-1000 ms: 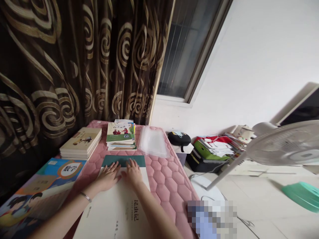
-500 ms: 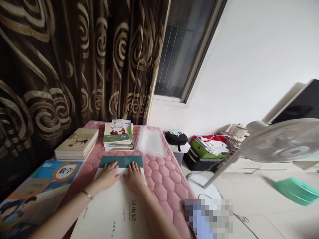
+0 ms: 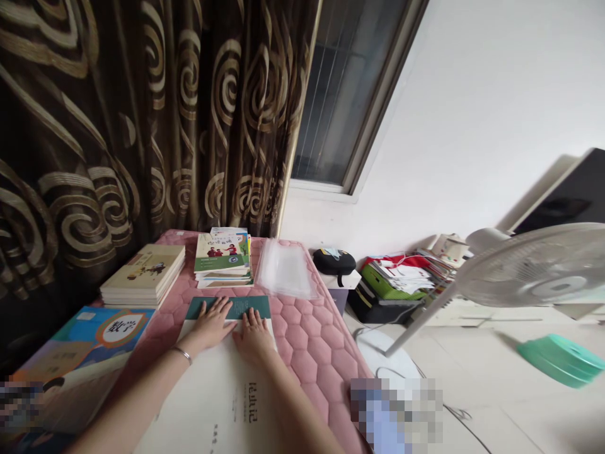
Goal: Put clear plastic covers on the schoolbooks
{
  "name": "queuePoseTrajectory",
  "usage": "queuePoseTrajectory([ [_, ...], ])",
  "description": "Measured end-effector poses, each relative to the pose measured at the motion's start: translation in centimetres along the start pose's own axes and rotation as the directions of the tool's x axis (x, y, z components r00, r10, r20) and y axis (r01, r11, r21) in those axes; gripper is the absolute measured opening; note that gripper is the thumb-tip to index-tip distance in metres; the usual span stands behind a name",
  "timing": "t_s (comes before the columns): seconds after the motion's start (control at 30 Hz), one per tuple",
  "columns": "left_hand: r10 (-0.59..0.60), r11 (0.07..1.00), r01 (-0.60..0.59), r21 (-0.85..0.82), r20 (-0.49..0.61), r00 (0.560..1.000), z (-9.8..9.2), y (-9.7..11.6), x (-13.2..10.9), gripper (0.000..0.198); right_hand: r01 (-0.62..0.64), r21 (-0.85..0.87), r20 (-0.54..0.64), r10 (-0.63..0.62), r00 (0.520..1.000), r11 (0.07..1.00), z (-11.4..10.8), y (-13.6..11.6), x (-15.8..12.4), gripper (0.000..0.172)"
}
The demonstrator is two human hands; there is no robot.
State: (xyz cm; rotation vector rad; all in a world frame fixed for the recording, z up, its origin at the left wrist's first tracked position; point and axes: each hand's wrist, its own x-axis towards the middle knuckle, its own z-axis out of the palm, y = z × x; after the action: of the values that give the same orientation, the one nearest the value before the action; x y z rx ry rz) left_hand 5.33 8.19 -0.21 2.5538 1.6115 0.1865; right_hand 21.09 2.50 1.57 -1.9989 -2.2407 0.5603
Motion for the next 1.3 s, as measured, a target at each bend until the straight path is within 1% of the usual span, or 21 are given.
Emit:
queuePoseTrajectory([
  [0.1,-0.001,1.000,0.001,0.000,0.016,1.000,0.1,0.1,0.1,0.063,-0.039,0.013,-0.015,0.039,0.999,0.999,-0.3,-0.5,1.1,0.061],
  [0.17,-0.017,1.000,0.017,-0.007,0.019,1.000,0.3,0.1,0.2,0.062,-0.047,0.035,-0.065,0.049,0.997,0.998,-0.4,-1.2,2.2,0.055],
  [0.23,-0.023,1.000,0.023,-0.003,0.022,1.000,0.7,0.0,0.3,0.060,0.022,0.072,-0.096,-0.015,0.995,0.997,-0.4,-2.0,3.3,0.054],
  [0.3,-0.009,1.000,0.009,0.013,0.031,0.999,1.0,-0.1,0.4,0.060,0.115,0.110,-0.090,-0.105,0.990,0.987,-0.2,-2.5,4.3,0.058],
  [0.37,-0.001,1.000,0.001,0.018,0.037,0.999,1.1,-0.2,0.4,0.061,0.151,0.118,-0.058,-0.145,0.988,0.981,0.0,-2.4,5.0,0.061],
  [0.43,-0.009,1.000,0.009,0.005,0.031,0.999,1.1,-0.3,0.3,0.063,0.119,0.089,-0.042,-0.116,0.992,0.989,0.2,-1.9,5.4,0.063],
  [0.5,-0.011,1.000,0.012,-0.008,0.018,1.000,0.9,-0.2,0.3,0.063,0.051,0.056,-0.050,-0.048,0.998,0.997,0.2,-0.9,5.5,0.065],
  [0.6,-0.020,1.000,0.020,-0.016,0.016,1.000,0.6,0.0,0.2,0.066,-0.070,0.027,-0.095,0.072,0.993,0.997,0.0,1.0,5.3,0.071],
  [0.67,-0.042,0.999,0.043,-0.019,0.025,0.999,0.3,0.0,0.1,0.070,-0.112,0.014,-0.116,0.113,0.987,0.994,-0.3,2.0,4.9,0.073],
  [0.8,-0.104,0.995,0.104,0.000,0.033,0.994,-0.2,-0.7,-0.3,0.074,-0.108,-0.005,-0.110,0.107,0.988,0.994,-0.7,3.0,4.3,0.073],
  [0.97,-0.245,0.968,0.242,0.066,0.036,0.969,-0.9,-3.4,-1.4,0.074,-0.112,-0.014,-0.085,0.111,0.990,0.994,-0.8,2.9,4.2,0.073],
  [1.07,-0.279,0.957,0.277,0.089,0.018,0.960,-1.4,-4.3,-1.9,0.074,-0.109,-0.008,-0.087,0.108,0.990,0.994,-0.9,2.9,4.1,0.072],
  [1.13,-0.291,0.951,0.290,0.106,-0.013,0.957,-1.7,-3.9,-1.8,0.073,-0.108,-0.003,-0.088,0.107,0.990,0.994,-0.9,2.8,4.1,0.072],
  [1.23,-0.309,0.939,0.318,0.135,-0.082,0.948,-1.6,-1.7,-0.9,0.074,-0.113,-0.001,-0.091,0.113,0.989,0.994,-0.7,2.8,4.1,0.073],
  [1.27,-0.285,0.945,0.296,0.136,-0.099,0.953,-1.4,-0.7,-0.5,0.073,-0.116,-0.002,-0.096,0.115,0.989,0.993,-0.7,2.8,4.2,0.073],
  [1.3,-0.233,0.961,0.245,0.128,-0.107,0.967,-1.1,0.3,0.0,0.071,-0.117,-0.005,-0.102,0.116,0.988,0.993,-0.6,2.9,4.3,0.074],
])
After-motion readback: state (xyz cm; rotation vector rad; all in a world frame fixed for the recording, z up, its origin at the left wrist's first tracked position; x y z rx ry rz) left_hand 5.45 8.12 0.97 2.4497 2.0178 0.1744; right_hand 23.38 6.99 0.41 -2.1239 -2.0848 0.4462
